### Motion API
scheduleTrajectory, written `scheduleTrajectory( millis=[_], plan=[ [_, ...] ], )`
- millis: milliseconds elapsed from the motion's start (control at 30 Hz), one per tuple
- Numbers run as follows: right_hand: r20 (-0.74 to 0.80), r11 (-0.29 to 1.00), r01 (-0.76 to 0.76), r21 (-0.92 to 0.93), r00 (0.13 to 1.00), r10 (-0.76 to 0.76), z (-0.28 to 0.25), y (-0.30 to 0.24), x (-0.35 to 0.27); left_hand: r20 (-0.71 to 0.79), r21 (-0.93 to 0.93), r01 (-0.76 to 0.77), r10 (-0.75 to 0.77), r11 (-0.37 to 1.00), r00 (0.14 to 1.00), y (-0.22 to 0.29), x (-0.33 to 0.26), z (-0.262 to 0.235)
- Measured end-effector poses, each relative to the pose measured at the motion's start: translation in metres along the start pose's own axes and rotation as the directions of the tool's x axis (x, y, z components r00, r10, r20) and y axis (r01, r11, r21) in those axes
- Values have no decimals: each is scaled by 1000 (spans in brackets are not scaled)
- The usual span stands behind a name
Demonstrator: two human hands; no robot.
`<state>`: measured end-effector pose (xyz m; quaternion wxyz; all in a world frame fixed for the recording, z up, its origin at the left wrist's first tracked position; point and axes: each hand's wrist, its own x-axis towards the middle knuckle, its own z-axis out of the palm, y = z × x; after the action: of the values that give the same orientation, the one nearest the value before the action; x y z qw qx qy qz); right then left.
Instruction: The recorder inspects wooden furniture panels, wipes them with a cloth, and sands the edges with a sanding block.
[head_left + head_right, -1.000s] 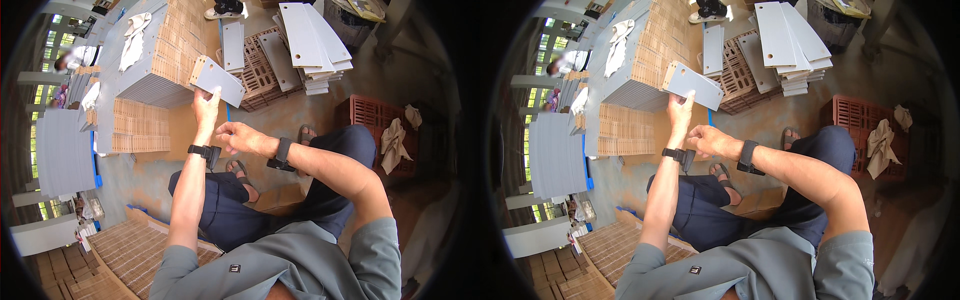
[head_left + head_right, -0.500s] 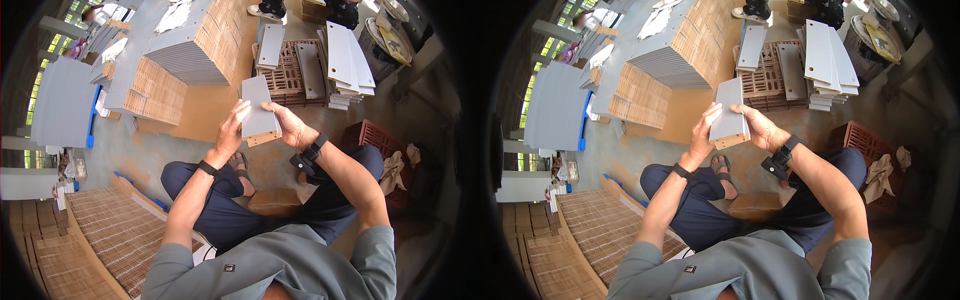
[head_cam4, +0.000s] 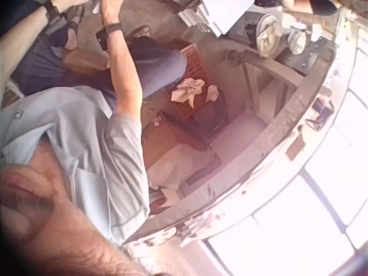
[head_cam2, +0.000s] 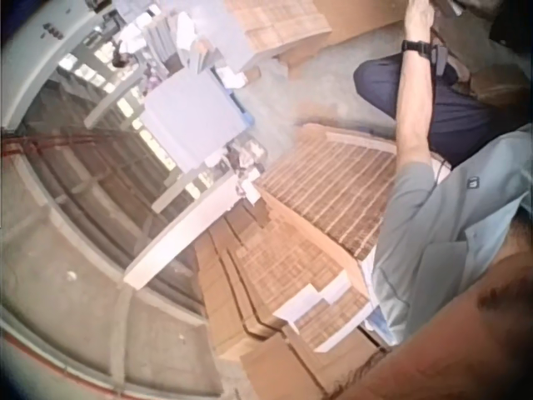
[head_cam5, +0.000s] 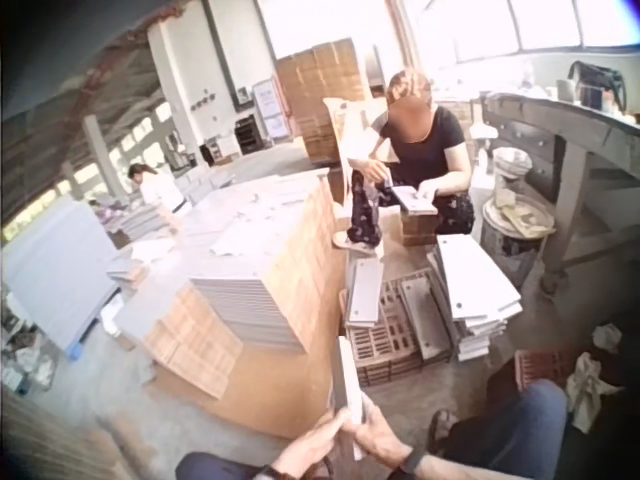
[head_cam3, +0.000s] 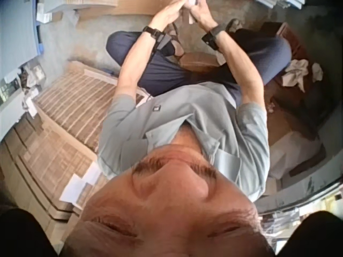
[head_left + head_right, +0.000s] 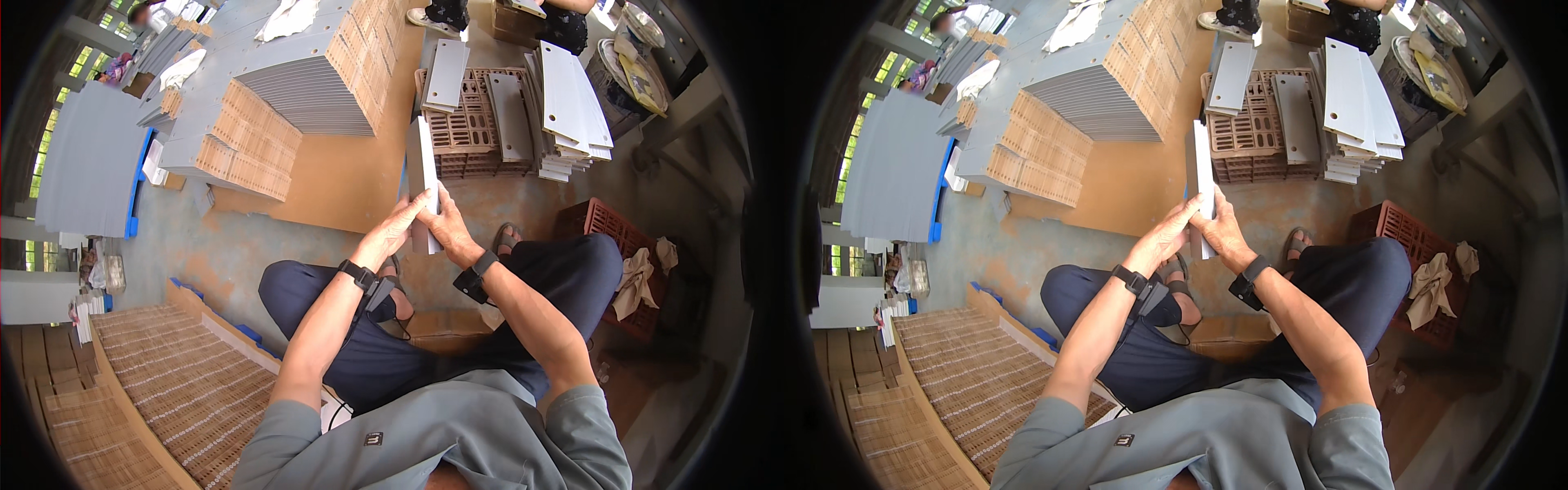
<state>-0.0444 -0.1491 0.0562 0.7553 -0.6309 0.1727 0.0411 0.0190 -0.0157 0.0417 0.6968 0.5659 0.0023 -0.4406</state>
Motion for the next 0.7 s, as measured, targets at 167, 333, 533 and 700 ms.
scheduleTrajectory(
  millis=[167, 333, 533, 700],
  plan=[
    [77, 967, 155, -202, 987, -142, -4, 12, -2, -33, -180, -74, 69, 981, 997, 3, 1, 0],
    [229, 984, -128, 124, 969, 97, -11, 12, -4, -105, -220, -99, 77, 971, 991, 0, 6, -16],
    [269, 829, -340, 445, 933, 238, -26, 52, 4, -320, 90, -39, 66, 995, 945, -5, 10, -16],
    [264, 668, -277, 691, 957, 123, -40, 59, 12, -440, 19, -88, 88, 996, 894, 0, 7, -27]
  ],
)
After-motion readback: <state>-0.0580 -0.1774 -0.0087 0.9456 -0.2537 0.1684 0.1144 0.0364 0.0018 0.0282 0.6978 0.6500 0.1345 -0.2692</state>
